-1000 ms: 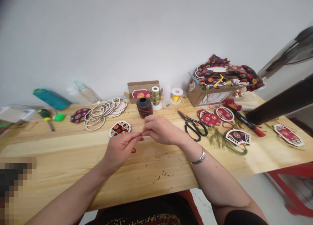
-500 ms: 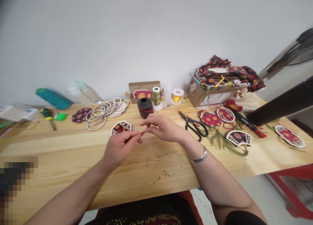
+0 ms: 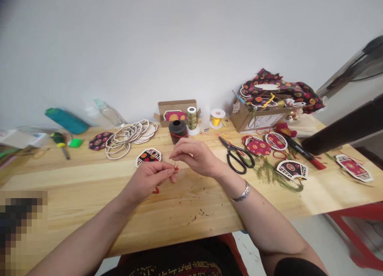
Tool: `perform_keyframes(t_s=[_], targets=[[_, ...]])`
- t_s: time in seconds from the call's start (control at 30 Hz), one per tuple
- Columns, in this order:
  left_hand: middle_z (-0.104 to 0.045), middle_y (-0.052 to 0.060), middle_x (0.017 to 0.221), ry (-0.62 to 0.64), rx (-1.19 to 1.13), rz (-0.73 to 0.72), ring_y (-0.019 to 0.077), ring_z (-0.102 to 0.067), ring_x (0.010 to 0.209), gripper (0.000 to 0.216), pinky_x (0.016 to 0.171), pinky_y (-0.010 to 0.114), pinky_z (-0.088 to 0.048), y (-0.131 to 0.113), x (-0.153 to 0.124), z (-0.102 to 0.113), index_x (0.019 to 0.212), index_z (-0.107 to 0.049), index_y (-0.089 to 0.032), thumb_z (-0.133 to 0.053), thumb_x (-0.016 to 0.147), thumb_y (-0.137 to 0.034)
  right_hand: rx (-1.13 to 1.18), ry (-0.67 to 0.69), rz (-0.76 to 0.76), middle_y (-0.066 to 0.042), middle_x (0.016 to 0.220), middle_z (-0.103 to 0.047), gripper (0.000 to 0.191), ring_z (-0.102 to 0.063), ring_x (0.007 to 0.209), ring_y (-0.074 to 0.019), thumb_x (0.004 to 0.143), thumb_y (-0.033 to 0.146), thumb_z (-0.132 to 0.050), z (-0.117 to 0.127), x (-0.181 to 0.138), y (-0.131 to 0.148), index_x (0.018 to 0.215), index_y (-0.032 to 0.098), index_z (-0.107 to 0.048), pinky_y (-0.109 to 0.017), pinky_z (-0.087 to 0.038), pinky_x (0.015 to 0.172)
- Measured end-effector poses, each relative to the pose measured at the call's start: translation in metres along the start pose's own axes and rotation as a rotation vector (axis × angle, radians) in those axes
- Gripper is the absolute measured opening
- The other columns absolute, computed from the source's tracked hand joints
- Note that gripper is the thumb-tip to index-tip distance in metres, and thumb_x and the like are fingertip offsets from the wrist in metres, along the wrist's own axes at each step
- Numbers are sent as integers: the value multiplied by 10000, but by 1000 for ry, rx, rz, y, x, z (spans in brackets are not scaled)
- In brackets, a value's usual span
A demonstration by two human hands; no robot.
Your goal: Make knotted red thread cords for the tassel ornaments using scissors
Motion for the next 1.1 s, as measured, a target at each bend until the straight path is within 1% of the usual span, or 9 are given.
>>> perform_keyframes(t_s=[0.1, 0.23, 0.37, 0.53, 0.6, 0.7, 0.8, 0.93, 1.1], targets=[[-676, 35, 643, 41, -30, -22, 63, -347, 420, 233, 340, 178, -295, 0, 0, -4, 702, -764, -164, -652, 783, -353, 6, -4, -6, -28, 822, -661, 89, -619, 747, -106, 888, 124, -623, -3, 0, -1, 850, 169, -690, -230, -506, 672], [-536, -5, 502, 23, -142, -41, 62, -259, 411, 274, 334, 182, -237, 6, 2, -2, 698, -756, -157, -664, 783, -401, -13, -21, -121, -19, 788, -682, 70, -619, 717, -108, 865, 113, -640, -8, -3, -18, 845, 167, -681, -230, -494, 667], [-579, 11, 579, -136, -243, -97, 56, -260, 439, 274, 367, 193, -219, 8, 5, 11, 701, -739, -145, -680, 779, -400, -165, 21, -191, -20, 751, -669, 108, -602, 691, -113, 890, 124, -605, -14, -7, -27, 824, 158, -683, -230, -469, 646], [-453, -48, 441, -336, -125, -118, 65, -285, 396, 248, 380, 209, -224, 5, 2, 25, 703, -736, -153, -647, 808, -359, -336, 100, -149, -54, 783, -668, 135, -601, 727, -143, 920, 147, -568, -22, -9, -18, 874, 141, -695, -253, -459, 663], [-507, -38, 447, -401, -42, -156, 74, -359, 405, 225, 411, 212, -296, -1, 0, 28, 695, -741, -156, -637, 809, -320, -377, 110, -133, -63, 784, -669, 152, -597, 726, -150, 927, 152, -555, -24, -10, -14, 874, 134, -696, -259, -457, 663], [-686, 10, 596, -467, 31, -232, 116, -572, 555, 187, 573, 218, -452, -8, -3, 32, 684, -743, -164, -631, 798, -263, -413, 129, -123, -67, 780, -663, 186, -590, 717, -152, 938, 154, -532, -27, -11, -10, 864, 132, -702, -260, -452, 659], [-748, 24, 680, -505, 69, -267, 148, -662, 678, 170, 694, 231, -504, -12, -4, 33, 680, -737, -171, -628, 789, -243, -421, 145, -101, -61, 774, -657, 195, -586, 715, -149, 934, 141, -529, -29, -11, -7, 854, 140, -706, -255, -444, 653], [-749, 14, 659, -532, 111, -297, 143, -668, 642, 168, 657, 222, -510, -15, -5, 33, 684, -735, -173, -622, 785, -245, -448, 160, -81, -51, 756, -638, 200, -568, 697, -143, 931, 141, -526, -31, -11, -5, 830, 147, -698, -249, -426, 630], [-724, 4, 599, -546, 127, -325, 131, -642, 571, 175, 585, 211, -494, -19, -6, 32, 638, -716, -175, -618, 765, -245, -478, 167, 6, -43, 730, -633, 198, -543, 676, -141, 946, 159, -513, -32, -10, 3, 855, 152, -689, -253, -403, 609]])
Point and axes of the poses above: each hand's wrist, its own x-axis towards the middle knuckle, its own z-axis out of the back of the hand, y = z × x, the point moved 7 cm from there along x, towards the middle knuckle
